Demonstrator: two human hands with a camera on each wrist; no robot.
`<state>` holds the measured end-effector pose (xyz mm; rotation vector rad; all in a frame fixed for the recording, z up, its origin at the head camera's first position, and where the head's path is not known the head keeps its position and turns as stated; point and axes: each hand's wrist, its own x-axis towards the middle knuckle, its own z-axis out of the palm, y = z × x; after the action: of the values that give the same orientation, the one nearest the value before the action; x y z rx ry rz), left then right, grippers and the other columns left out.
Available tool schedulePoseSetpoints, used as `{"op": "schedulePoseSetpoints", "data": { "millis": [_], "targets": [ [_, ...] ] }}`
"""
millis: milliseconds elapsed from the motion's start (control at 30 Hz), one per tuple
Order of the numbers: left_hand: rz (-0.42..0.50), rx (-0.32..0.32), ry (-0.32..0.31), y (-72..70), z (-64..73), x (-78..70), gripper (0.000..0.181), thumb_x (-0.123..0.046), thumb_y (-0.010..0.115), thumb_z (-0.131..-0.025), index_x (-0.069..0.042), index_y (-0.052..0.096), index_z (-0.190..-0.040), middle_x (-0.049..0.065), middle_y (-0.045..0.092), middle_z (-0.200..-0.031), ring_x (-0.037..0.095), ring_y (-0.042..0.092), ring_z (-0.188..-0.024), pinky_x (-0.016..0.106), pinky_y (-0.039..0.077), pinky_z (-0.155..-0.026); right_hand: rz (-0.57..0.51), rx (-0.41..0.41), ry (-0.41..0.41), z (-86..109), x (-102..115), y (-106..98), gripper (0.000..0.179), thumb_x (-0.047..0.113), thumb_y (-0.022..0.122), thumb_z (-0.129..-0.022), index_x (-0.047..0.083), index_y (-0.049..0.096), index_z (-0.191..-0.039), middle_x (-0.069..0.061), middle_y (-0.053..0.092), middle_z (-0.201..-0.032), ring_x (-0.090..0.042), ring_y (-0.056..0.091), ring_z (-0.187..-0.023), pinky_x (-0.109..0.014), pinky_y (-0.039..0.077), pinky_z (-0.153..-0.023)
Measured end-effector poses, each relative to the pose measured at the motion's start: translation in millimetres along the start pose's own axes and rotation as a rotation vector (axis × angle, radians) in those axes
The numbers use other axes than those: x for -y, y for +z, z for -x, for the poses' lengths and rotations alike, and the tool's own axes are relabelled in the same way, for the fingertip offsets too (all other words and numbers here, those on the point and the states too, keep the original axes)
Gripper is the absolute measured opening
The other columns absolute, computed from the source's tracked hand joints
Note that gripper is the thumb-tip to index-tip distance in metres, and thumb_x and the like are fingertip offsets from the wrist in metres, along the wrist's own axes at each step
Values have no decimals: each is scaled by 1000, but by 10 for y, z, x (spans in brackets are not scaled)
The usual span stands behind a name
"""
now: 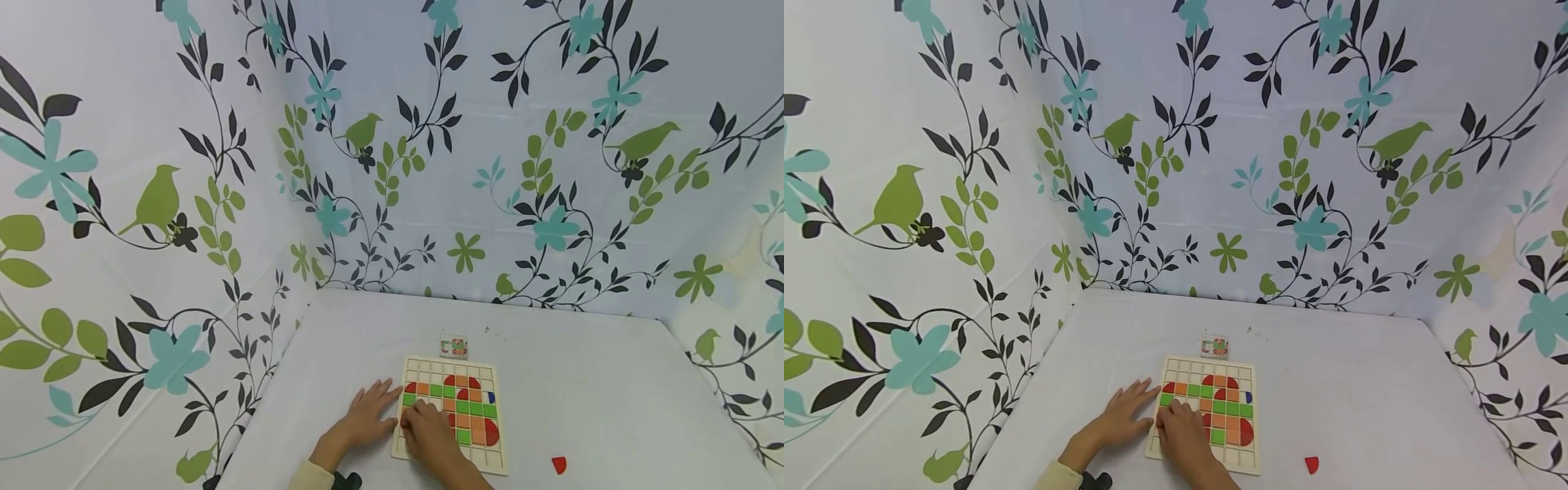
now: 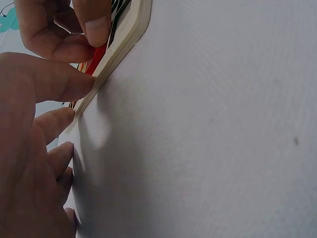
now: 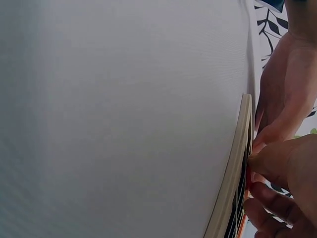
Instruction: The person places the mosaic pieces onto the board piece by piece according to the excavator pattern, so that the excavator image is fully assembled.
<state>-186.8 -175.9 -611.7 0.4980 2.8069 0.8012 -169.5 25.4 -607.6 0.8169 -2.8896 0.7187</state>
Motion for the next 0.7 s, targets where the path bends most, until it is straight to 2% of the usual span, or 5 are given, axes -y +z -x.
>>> {"op": "schedulePoseSetpoints", "data": {
  "millis": [167, 400, 700],
  "targets": [
    [0, 3, -4, 17, -14, 7, 63, -34, 63, -101, -18, 47, -160, 17, 37, -169, 45, 30, -157, 72, 19, -124, 0, -7, 27, -1, 16, -10, 9, 19, 81, -93, 23, 73, -95, 11, 59, -94, -8, 48, -80, -27, 35, -67],
    [-7, 1, -9, 24, -25, 8, 63, -33, 63, -100, -18, 48, -159, 17, 37, -169, 45, 31, -157, 73, 20, -124, -45, 23, 50, 6, 12, -18, 9, 21, 81, -93, 22, 74, -98, 13, 57, -91, -7, 44, -80, -28, 34, -70],
    [11, -5, 2, 47, -30, 41, 63, -30, 63, -100, -14, 48, -159, 19, 36, -169, 48, 29, -156, 75, 18, -122, -13, -10, 15, 22, 18, 5, 10, 20, 83, -92, 21, 75, -98, 12, 61, -92, -6, 48, -81, -27, 36, -69]
  ]
}}
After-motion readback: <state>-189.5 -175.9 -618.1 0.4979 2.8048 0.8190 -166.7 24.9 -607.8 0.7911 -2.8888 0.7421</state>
